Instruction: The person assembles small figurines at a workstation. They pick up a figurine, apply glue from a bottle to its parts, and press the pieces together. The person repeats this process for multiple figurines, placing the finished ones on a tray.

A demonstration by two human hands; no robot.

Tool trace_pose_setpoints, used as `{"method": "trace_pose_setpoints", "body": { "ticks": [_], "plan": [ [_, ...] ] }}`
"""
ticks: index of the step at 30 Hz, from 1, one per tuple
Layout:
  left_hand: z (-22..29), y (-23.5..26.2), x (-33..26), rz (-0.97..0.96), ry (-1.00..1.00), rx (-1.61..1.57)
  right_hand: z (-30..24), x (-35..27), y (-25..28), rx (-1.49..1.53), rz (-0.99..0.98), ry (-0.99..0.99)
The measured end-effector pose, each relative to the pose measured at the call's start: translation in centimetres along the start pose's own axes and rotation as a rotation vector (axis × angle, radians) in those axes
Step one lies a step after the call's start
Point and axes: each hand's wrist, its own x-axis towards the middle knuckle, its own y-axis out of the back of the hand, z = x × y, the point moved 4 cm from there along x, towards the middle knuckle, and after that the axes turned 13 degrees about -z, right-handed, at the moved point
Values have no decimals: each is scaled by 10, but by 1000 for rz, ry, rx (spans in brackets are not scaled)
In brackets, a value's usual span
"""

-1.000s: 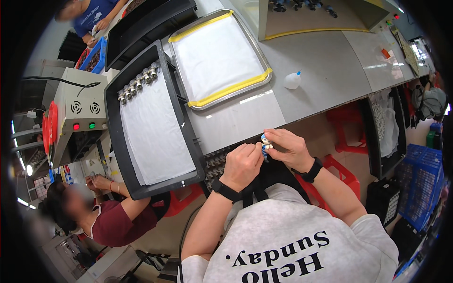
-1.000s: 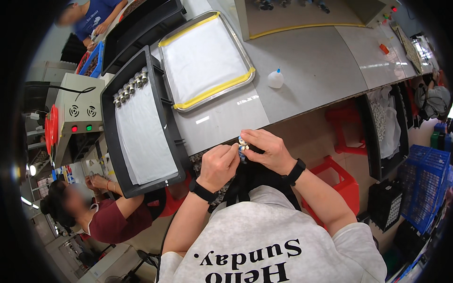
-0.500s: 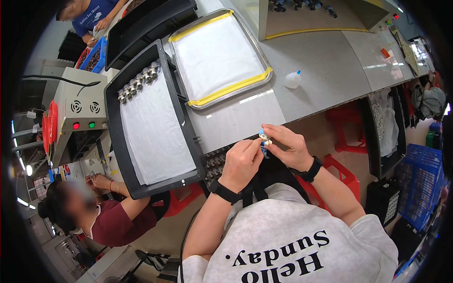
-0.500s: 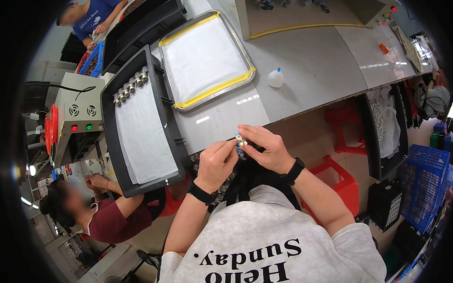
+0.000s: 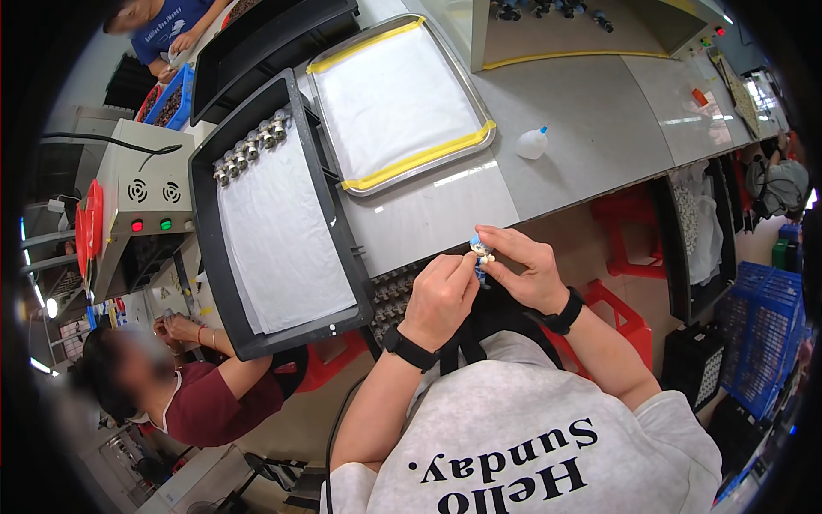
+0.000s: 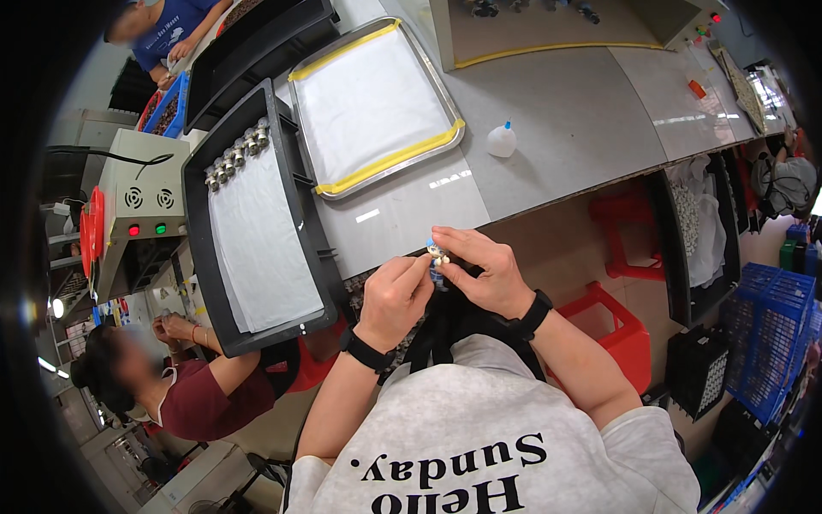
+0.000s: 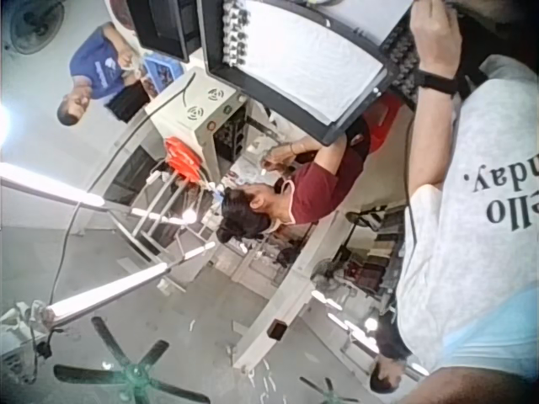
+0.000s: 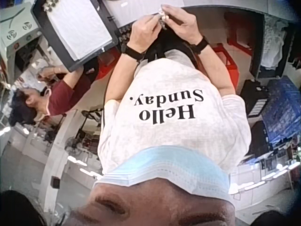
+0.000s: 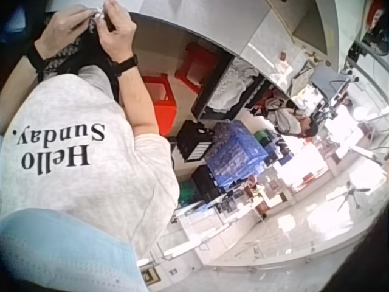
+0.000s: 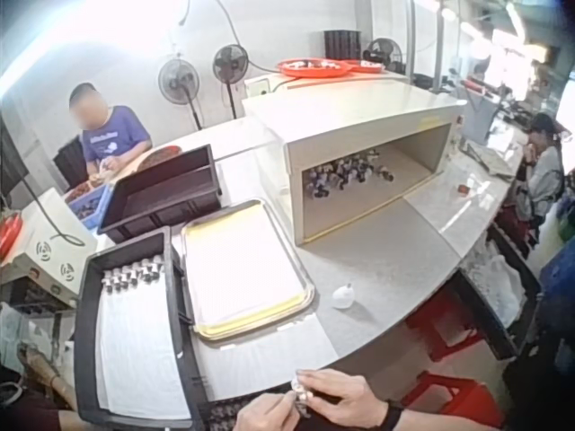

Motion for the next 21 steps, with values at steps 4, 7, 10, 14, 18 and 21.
{"method": "trace_pose_setpoints", "body": {
  "ticks": [4, 7, 10, 14, 18, 21],
  "plan": [
    [0, -1, 0, 7, -10, 7, 0, -1, 0, 4, 10, 1],
    [1, 0, 1, 4, -13, 14, 1, -1, -1, 15, 11, -4],
    [1, 0, 0, -4, -15, 15, 0, 0, 0, 11, 11, -5],
    [0, 0, 0, -5, -18, 9, 0, 0, -1, -5, 9, -4],
    [0, 0, 0, -6, -21, 13, 0, 0, -1, 5, 5, -8],
    [-1, 0, -1, -12, -19, 19, 1, 0, -1, -14, 4, -10]
  ]
}}
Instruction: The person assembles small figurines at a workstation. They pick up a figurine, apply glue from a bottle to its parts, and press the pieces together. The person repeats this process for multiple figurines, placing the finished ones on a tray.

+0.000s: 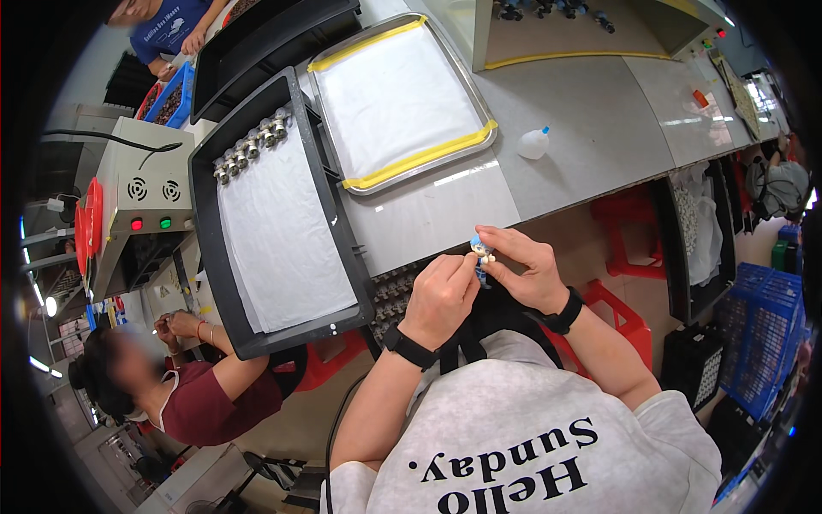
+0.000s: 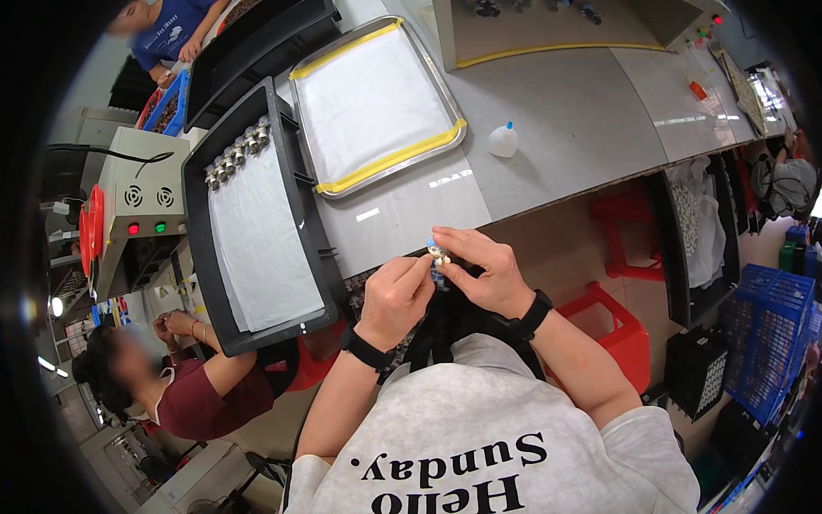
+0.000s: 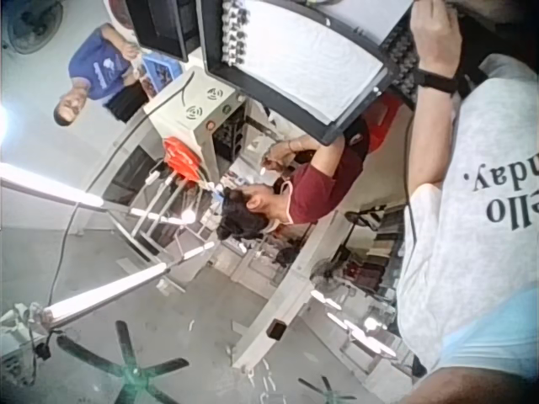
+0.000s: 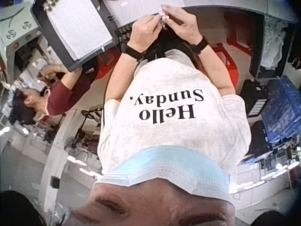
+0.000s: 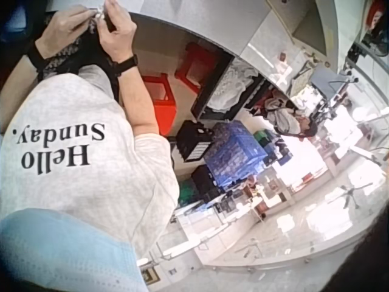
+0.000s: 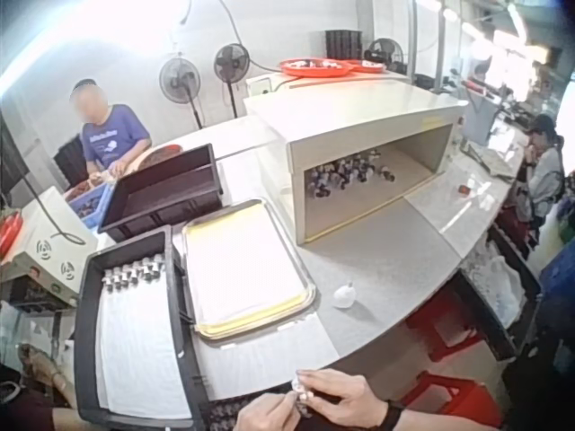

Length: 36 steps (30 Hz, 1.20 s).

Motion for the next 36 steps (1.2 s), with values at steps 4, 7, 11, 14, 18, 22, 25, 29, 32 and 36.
{"method": "trace_pose_setpoints", "body": {
  "ticks": [4, 7, 11, 14, 18, 22, 25, 29, 32, 36],
  "plan": [
    [0, 0, 0, 0, -1, 7, 0, 0, 0, -1, -6, 1],
    [-2, -1, -1, 0, 0, 4, 0, 1, -1, 4, -7, 6],
    [-2, -1, -1, 0, -4, 11, 1, 1, -1, 17, -6, 6],
    [-2, 0, -1, -3, -1, 9, 1, 1, -2, 14, -7, 3],
    [-4, 0, -2, -6, 7, 2, 2, 2, -2, 6, -4, 6],
    [-6, -1, -2, 12, 2, -3, 1, 4, -3, 12, -3, 5],
    [-9, -2, -4, 13, 13, -16, 2, 4, -4, 15, -7, -4],
    [-13, -5, -6, 33, 17, -31, 5, 4, -6, 17, -18, -24],
    [-14, -5, -7, 35, 17, -32, 5, 4, -7, 6, -22, -19],
    [-15, -6, -7, 36, 19, -38, 5, 4, -7, 4, -21, -25]
  ]
}}
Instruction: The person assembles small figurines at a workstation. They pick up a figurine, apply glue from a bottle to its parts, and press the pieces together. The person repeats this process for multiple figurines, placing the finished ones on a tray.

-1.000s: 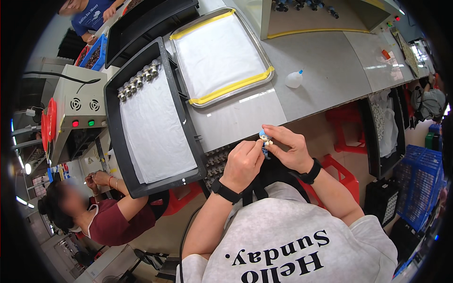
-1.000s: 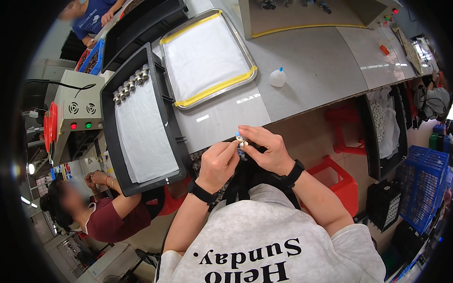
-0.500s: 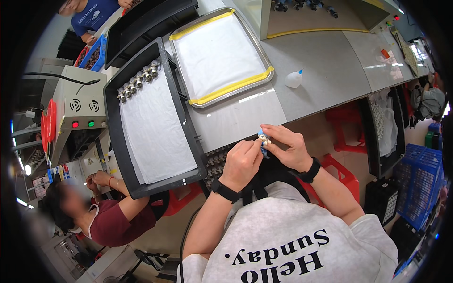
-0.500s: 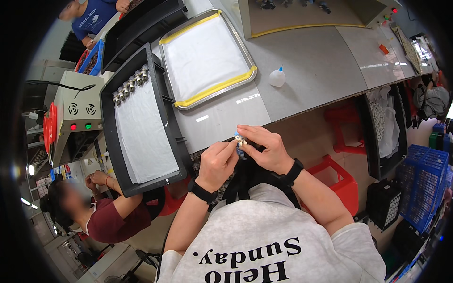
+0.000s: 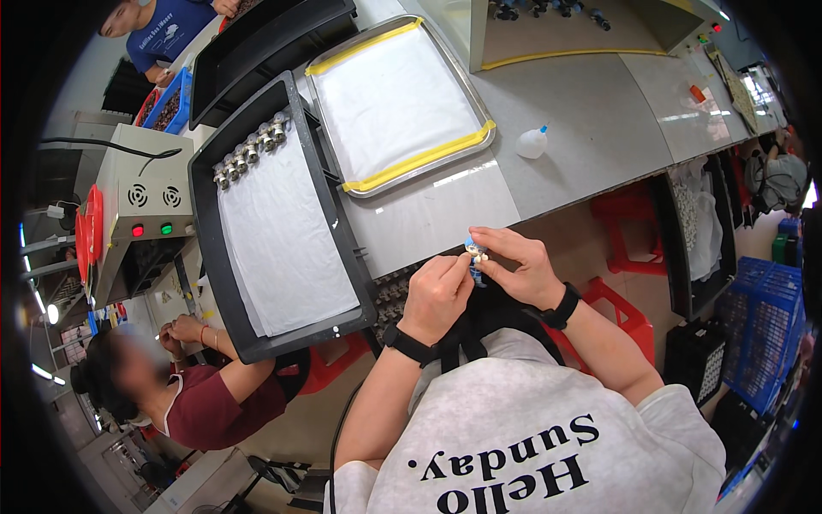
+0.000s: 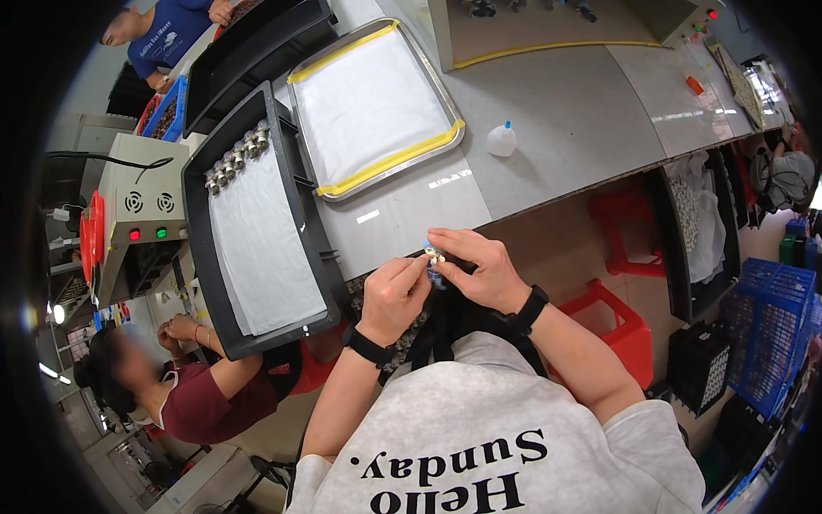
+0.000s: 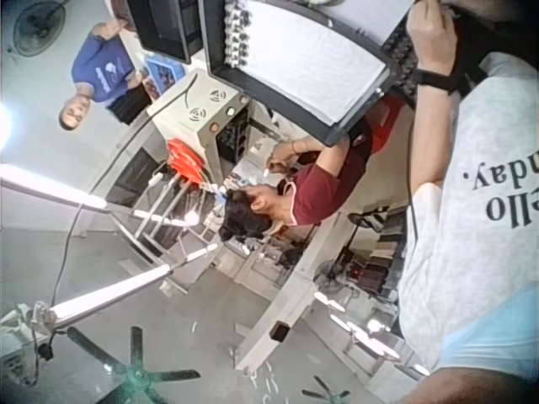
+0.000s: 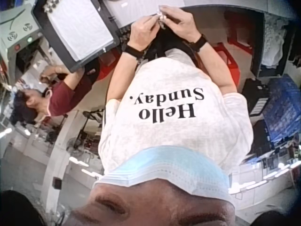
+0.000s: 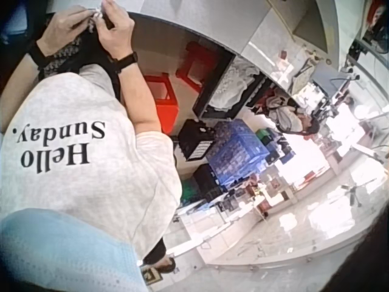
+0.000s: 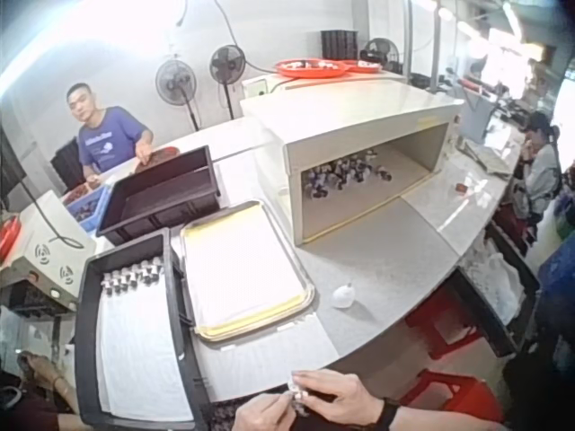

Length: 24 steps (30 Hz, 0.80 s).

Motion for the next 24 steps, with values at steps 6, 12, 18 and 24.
{"method": "trace_pose_setpoints", "body": {
  "ticks": [6, 12, 18, 24],
  "plan": [
    [2, 2, 1, 13, 9, 0, 1, 1, 1, 10, -2, 19],
    [1, 0, -2, 59, 53, -98, 0, 9, 7, 18, -97, 31],
    [-7, -1, -7, 47, 192, -288, 3, 12, 5, 122, -121, -43],
    [-10, -1, -10, -18, 267, -379, 5, 11, 1, 180, -143, -69]
  ]
}}
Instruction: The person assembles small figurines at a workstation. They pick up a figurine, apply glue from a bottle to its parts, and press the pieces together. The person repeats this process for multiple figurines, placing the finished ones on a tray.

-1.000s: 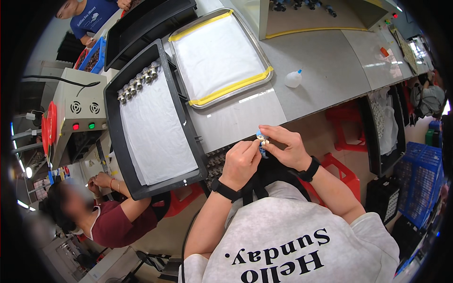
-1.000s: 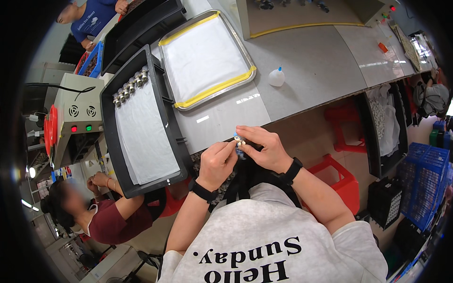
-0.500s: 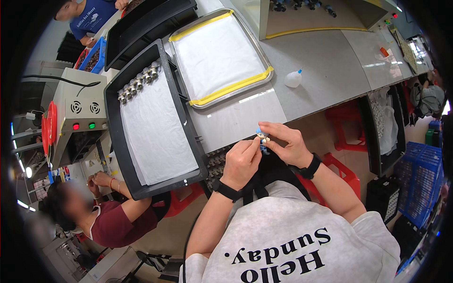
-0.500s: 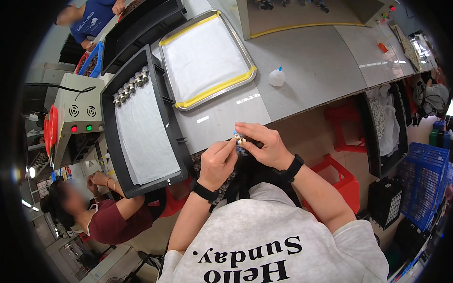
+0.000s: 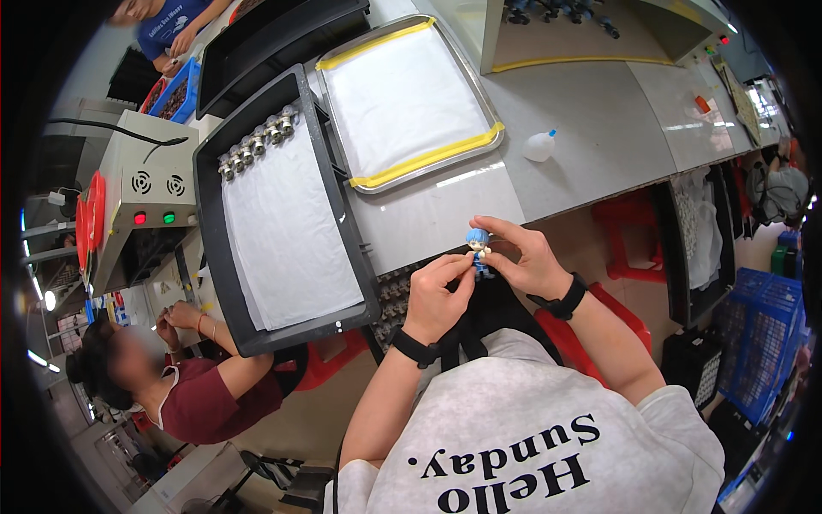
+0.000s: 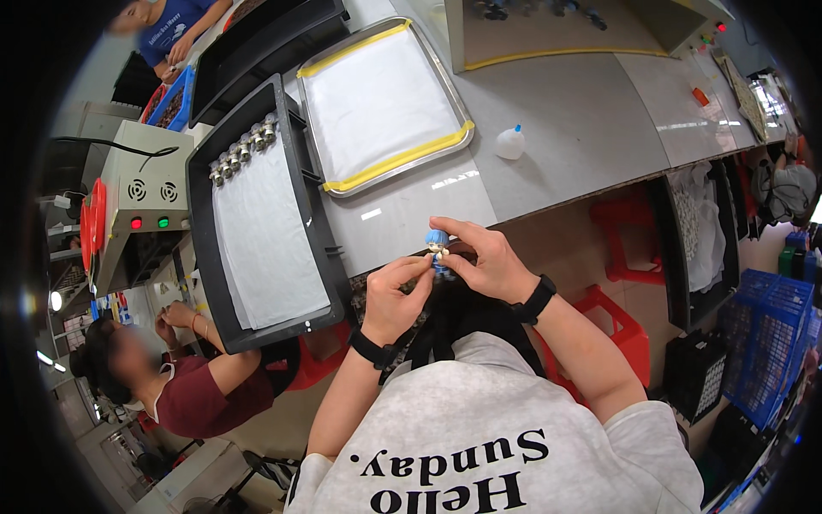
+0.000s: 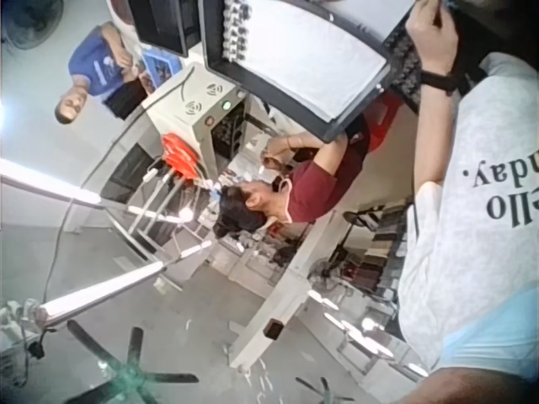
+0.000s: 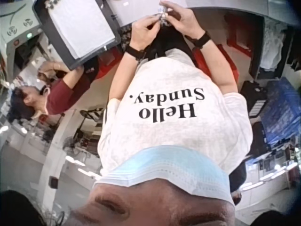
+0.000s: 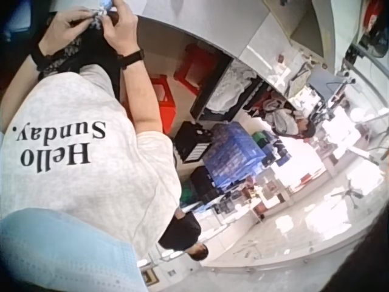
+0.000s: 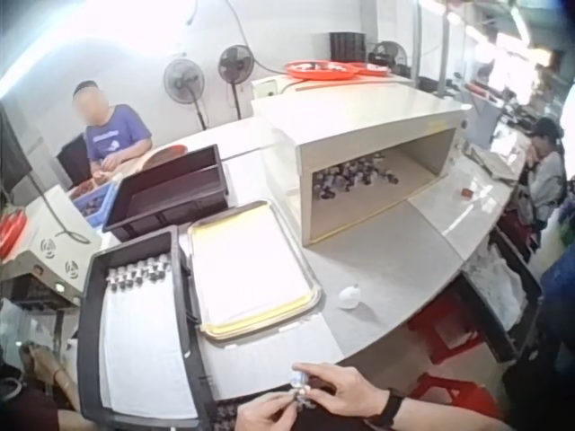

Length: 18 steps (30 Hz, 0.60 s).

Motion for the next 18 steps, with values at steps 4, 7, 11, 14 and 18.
{"method": "trace_pose_setpoints", "body": {
  "ticks": [4, 7, 11, 14, 18],
  "plan": [
    [-14, -4, -4, -76, 152, -337, -4, 1, 2, 20, -70, -27],
    [-36, -1, -5, -106, 481, -500, -7, 1, 3, 23, -173, -59],
    [-27, -5, 1, -130, 471, -894, -20, 7, 5, 3, -307, -43],
    [-20, -7, 3, -182, 475, -897, -26, 12, 9, -128, -331, 12],
    [-28, -6, -1, -78, 563, -998, -20, 8, 15, -78, -160, -91]
  ]
}}
